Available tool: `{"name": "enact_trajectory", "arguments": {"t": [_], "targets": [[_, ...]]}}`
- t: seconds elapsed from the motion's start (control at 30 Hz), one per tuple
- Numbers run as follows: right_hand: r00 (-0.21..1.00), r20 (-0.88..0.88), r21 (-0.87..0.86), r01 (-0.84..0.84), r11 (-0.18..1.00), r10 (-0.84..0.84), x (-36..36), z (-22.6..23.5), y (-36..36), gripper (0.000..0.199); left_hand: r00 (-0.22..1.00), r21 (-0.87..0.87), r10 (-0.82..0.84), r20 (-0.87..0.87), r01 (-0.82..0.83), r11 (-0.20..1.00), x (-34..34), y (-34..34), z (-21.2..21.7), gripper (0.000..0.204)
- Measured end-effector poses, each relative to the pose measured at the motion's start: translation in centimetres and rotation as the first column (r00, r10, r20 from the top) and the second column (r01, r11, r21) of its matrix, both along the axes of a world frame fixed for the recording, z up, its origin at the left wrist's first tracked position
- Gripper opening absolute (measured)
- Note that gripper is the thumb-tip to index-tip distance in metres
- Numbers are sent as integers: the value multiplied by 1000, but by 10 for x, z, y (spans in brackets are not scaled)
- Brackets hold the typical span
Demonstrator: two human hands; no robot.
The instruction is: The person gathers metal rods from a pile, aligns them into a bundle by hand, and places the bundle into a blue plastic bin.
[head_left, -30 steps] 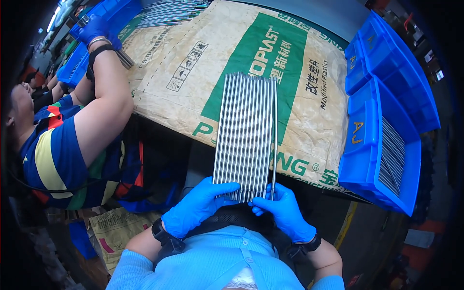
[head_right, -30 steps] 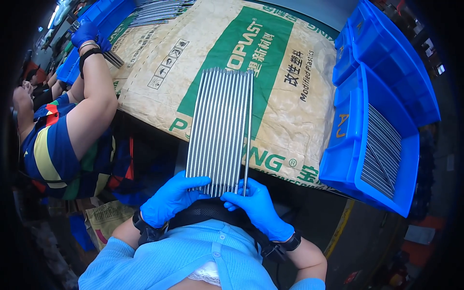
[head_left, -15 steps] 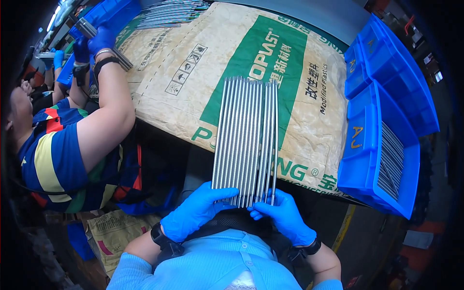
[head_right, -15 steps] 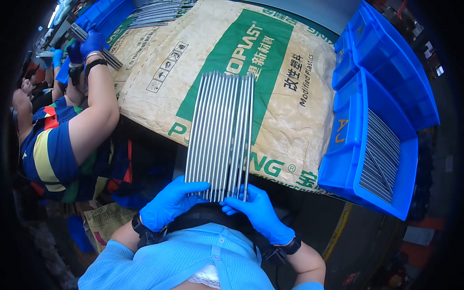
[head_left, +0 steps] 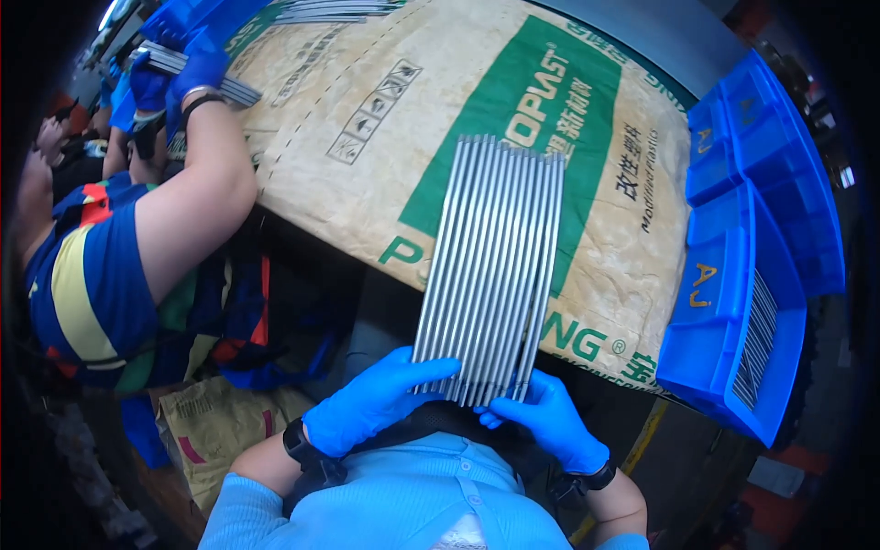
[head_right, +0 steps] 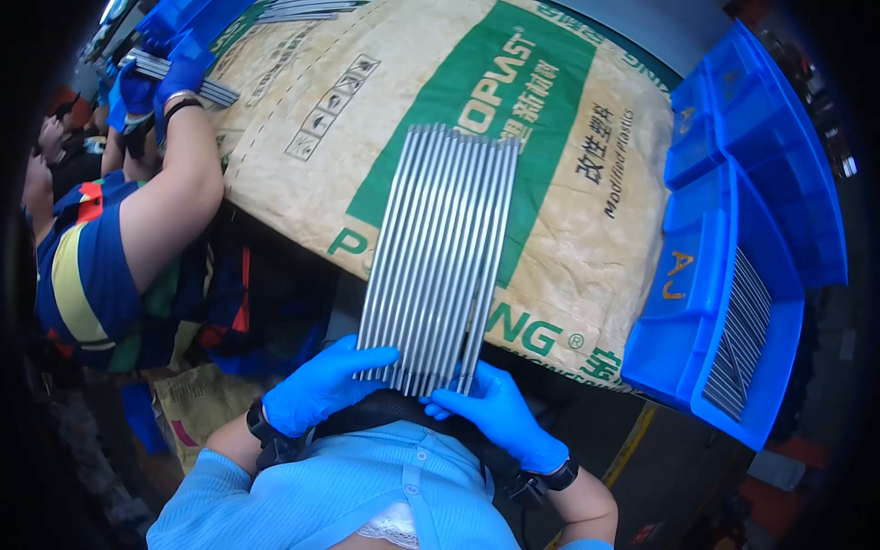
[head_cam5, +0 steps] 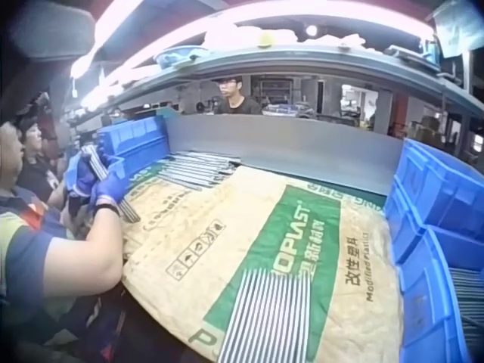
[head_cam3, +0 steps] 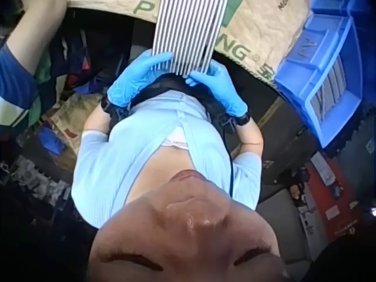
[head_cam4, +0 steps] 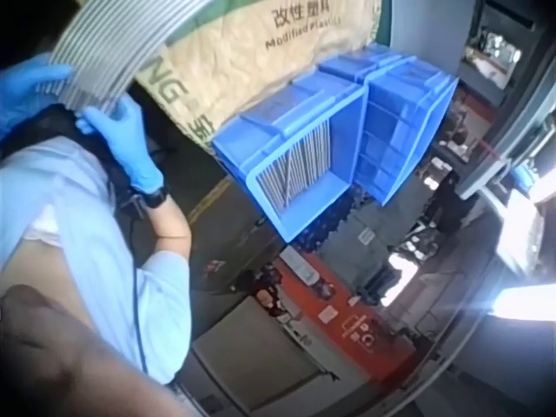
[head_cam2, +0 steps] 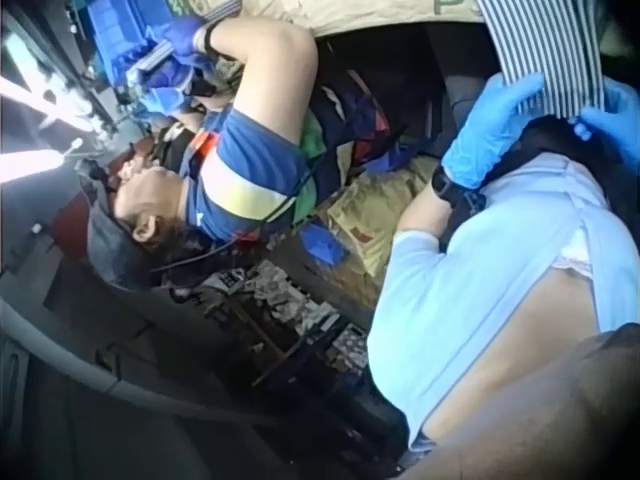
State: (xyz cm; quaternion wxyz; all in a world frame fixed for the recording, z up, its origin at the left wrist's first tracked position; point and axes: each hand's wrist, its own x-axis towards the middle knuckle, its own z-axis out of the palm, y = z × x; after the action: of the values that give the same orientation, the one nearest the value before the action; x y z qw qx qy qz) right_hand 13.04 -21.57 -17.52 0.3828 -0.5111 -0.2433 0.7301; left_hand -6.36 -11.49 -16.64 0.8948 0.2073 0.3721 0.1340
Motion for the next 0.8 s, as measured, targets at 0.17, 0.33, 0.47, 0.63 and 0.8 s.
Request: {"name": "enact_trajectory", "arguments": {"t": [0.17,0.33,0.47,0.63,0.8], "targets": [[992,-45,-30,116,993,-118,1,-1,2,39,993,16,99,60,-100,995,-9,8,-12,44],[960,-132,41,254,966,-247,1,-2,-2,40,975,-126,107,197,-83,989,-4,21,-24,44],[983,-45,50,181,982,-179,-5,4,-1,43,932,-255,89,352,4,967,11,24,-32,43],[999,-30,15,35,999,-35,-25,5,5,44,920,-101,-133,368,182,978,35,15,-23,43],[985,119,97,-134,986,122,-29,-2,1,37,945,67,-229,232,219,973,27,9,-17,37]]}}
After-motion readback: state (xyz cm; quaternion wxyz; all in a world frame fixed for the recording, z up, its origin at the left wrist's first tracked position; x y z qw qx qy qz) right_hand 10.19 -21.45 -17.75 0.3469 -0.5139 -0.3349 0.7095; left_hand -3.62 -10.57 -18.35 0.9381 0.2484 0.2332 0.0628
